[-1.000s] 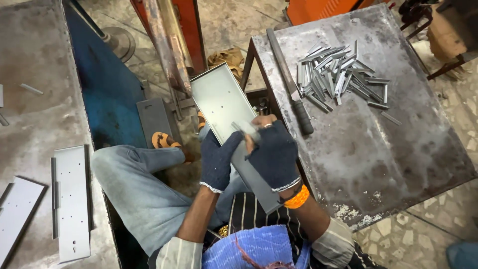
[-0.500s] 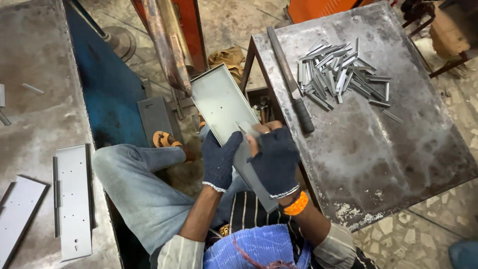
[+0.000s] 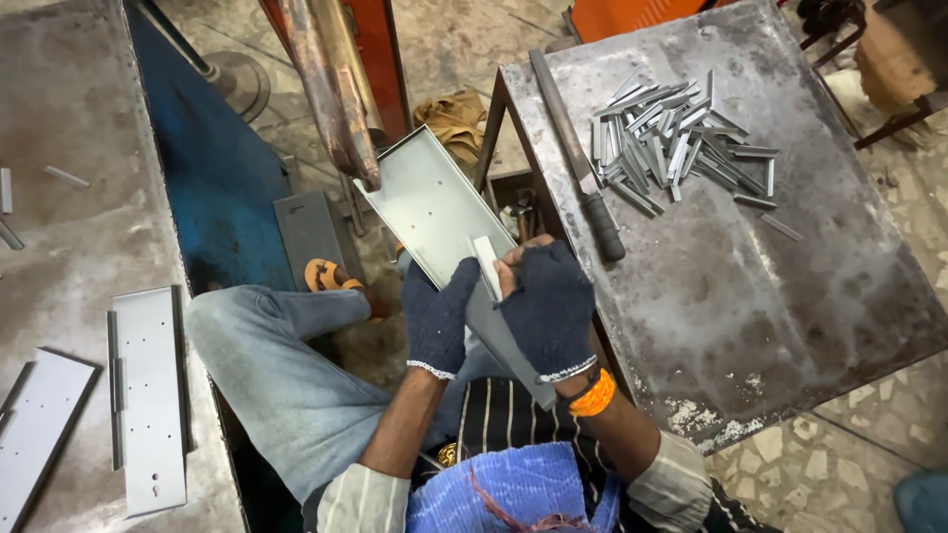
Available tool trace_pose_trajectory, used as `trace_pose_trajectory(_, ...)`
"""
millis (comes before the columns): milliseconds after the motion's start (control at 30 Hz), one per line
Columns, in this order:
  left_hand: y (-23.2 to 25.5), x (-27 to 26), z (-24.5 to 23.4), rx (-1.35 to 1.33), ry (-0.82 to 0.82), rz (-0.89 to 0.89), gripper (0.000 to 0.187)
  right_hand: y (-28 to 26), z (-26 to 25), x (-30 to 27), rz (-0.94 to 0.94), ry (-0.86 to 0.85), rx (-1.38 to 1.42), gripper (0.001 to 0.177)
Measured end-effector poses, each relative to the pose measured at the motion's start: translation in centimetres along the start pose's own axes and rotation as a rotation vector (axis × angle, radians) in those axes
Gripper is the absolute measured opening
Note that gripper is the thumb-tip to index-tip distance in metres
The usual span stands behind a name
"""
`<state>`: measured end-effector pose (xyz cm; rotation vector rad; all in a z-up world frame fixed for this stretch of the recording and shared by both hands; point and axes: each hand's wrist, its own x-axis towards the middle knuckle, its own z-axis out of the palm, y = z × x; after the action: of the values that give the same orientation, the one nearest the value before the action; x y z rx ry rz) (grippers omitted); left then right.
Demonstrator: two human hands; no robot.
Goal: Spot welding small metal brackets onto a base metal plate at an industrial workstation.
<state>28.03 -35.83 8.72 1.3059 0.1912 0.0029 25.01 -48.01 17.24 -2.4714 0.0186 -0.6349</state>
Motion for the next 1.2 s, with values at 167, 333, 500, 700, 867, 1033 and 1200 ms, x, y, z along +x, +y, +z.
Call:
trace_pose_trajectory(167,0.1,-0.2,0.4,0.041,0.047,-0.002,0.040,-0.6,0.5,-0.7,0.108,-0.060,0.131,0.018)
trace_pose_trajectory(333,0.2,-0.3,0.4,0.030,0.024,-0.010,0.040,-0.6,0.9,-1.0,0.090,-0.074,0.163,0.033)
trace_pose_trajectory(500,1.1,-0.5,0.3,0.042,-0.005,-0.031,0.044,1.0,0.7,-0.6,-0.043,0.007,0.044,0.033)
trace_pose_trajectory(700,2.0,-0.7,0.9,-0.067,-0.098,-0.110,0.047,1.0,-2.5,2.6,-0.027,0.039,-0.069,0.032)
trace_pose_trajectory(867,3.1,-0.8,1.1,-0.053,-0.141,-0.108,0.050,4.8,-2.4,1.3,-0.087,-0.167,-0.096,0.014)
trace_pose_trajectory(1033,5.4,-0.9,1.1,0.014,-0.185,-0.064,0.050,3.5,-4.1,1.5,-0.149,-0.214,-0.005,0.020)
trace_pose_trajectory(1200,10.0,-1.4,-0.5,0.050,-0.224,0.007,0.055,1.2,-3.9,2.2,-0.225,-0.160,0.082,0.036)
